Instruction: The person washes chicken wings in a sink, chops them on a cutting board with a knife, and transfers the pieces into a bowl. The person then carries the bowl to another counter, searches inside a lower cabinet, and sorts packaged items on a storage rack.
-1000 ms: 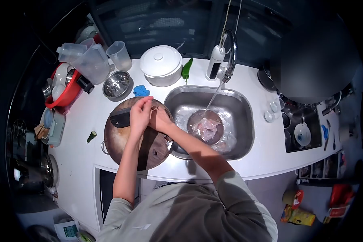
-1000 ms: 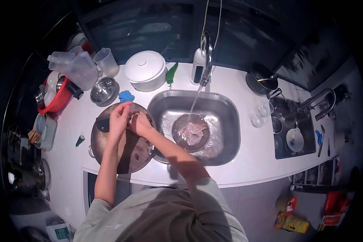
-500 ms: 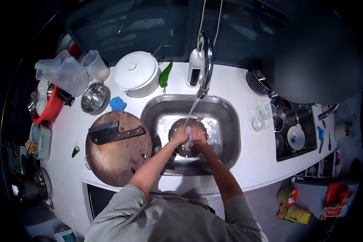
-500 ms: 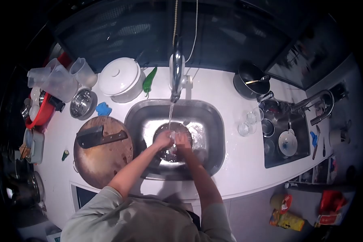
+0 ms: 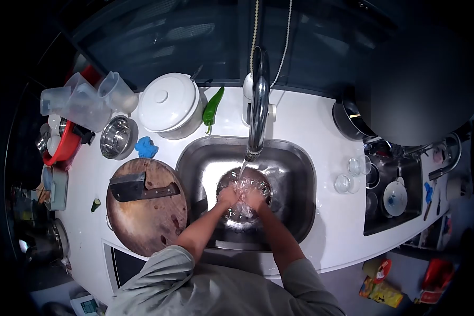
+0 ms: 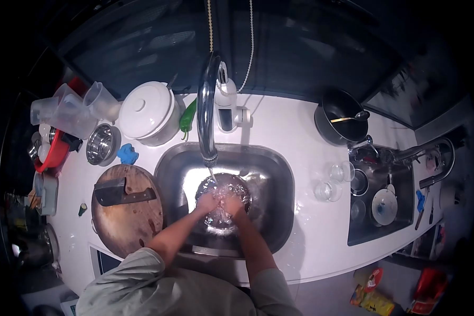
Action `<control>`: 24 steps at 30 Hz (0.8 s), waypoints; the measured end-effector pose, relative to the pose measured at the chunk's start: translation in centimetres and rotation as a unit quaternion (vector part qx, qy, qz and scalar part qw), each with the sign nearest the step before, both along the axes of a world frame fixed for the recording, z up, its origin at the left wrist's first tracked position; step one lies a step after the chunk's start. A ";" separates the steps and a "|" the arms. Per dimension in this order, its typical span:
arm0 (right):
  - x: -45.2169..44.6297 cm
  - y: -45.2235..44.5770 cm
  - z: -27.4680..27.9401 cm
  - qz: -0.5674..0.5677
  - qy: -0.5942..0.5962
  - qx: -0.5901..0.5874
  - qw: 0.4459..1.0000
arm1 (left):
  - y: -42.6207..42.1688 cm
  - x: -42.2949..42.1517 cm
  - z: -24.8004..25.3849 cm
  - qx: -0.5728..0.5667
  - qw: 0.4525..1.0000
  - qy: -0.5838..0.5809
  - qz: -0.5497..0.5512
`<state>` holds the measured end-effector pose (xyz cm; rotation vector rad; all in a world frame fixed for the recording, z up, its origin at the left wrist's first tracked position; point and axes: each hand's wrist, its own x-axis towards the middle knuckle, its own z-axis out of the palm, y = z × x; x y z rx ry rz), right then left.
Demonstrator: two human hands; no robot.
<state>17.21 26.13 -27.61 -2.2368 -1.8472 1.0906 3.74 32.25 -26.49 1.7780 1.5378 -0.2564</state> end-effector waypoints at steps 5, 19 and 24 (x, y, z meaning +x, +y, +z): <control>2.1 0.4 0.5 0.078 0.016 -0.015 0.997 | -0.3 0.3 -0.3 -0.078 0.995 -0.003 0.060; 0.0 -3.0 11.5 0.043 -0.029 -0.020 0.998 | 0.2 -0.5 1.2 0.147 0.967 -0.187 0.093; -3.5 -1.6 8.9 0.126 -0.102 -0.013 0.987 | -2.0 -2.1 4.5 0.312 0.917 -0.226 0.099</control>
